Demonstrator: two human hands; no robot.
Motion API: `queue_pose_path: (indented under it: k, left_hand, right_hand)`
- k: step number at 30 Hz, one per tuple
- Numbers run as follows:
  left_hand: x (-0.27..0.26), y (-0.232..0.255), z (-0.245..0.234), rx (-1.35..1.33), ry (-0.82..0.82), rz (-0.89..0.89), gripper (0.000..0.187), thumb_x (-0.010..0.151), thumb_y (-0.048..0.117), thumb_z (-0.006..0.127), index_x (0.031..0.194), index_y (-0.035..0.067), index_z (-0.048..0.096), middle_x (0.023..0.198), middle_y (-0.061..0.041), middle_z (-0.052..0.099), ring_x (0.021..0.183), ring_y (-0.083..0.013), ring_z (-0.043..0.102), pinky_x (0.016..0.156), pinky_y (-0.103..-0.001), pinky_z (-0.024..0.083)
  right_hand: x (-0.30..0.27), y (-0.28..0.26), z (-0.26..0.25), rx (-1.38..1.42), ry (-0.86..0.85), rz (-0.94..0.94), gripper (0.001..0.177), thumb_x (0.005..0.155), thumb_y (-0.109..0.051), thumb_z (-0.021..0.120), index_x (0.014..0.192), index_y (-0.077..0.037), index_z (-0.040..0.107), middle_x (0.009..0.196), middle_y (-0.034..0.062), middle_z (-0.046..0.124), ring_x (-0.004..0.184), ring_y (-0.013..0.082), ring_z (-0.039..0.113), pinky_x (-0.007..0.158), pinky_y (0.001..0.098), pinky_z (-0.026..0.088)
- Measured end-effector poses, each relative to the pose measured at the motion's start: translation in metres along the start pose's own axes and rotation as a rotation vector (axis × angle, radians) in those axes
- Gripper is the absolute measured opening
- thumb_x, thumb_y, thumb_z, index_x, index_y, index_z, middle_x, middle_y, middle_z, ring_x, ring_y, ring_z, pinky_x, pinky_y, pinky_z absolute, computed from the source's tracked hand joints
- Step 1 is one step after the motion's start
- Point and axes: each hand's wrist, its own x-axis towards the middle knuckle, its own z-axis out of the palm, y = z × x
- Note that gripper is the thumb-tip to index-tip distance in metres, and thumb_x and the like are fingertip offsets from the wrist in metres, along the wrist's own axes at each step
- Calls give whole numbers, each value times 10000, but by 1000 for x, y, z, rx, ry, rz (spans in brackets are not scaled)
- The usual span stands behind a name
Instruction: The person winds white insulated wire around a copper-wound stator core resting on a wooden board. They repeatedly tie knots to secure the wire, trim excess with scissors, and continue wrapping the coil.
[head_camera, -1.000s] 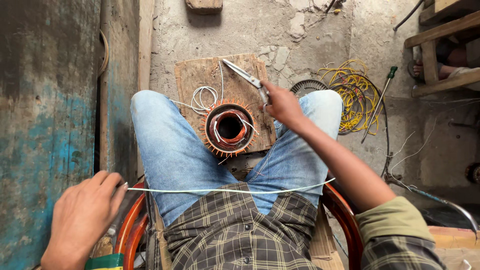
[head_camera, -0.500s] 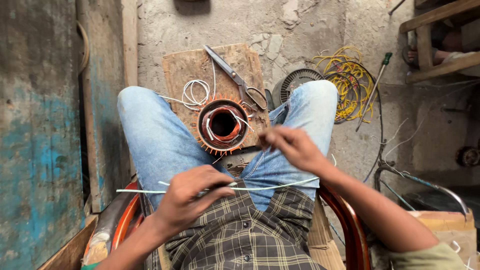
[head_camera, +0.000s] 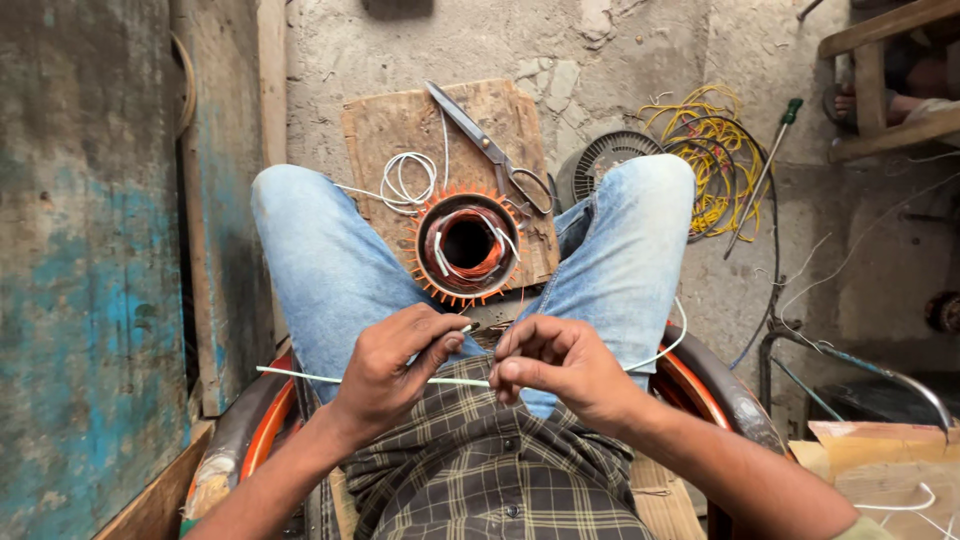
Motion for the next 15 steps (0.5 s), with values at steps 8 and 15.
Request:
queue_pose_path:
  k: [8, 15]
  left_hand:
    - [-8, -10, 4, -144, -39, -57, 124, 956, 116, 713, 1017, 7, 717, 837, -86, 705, 737, -182, 690, 632, -313, 529]
    - [-16, -15, 13, -556, -1, -330, 152, 1039, 106, 575, 1062, -12, 667, 877, -57, 621, 769, -121, 636, 686, -275, 549]
  right_hand:
    - [-3, 1, 10, 85, -47, 89, 212, 895, -29, 749, 1066, 14, 631, 974, 141, 748, 868, 227, 747, 799, 366, 609]
    - [6, -9, 10, 1, 27, -302, 122, 1006, 10, 672, 1090, 16, 584, 1097, 227, 727, 1007, 282, 754, 871, 403, 634]
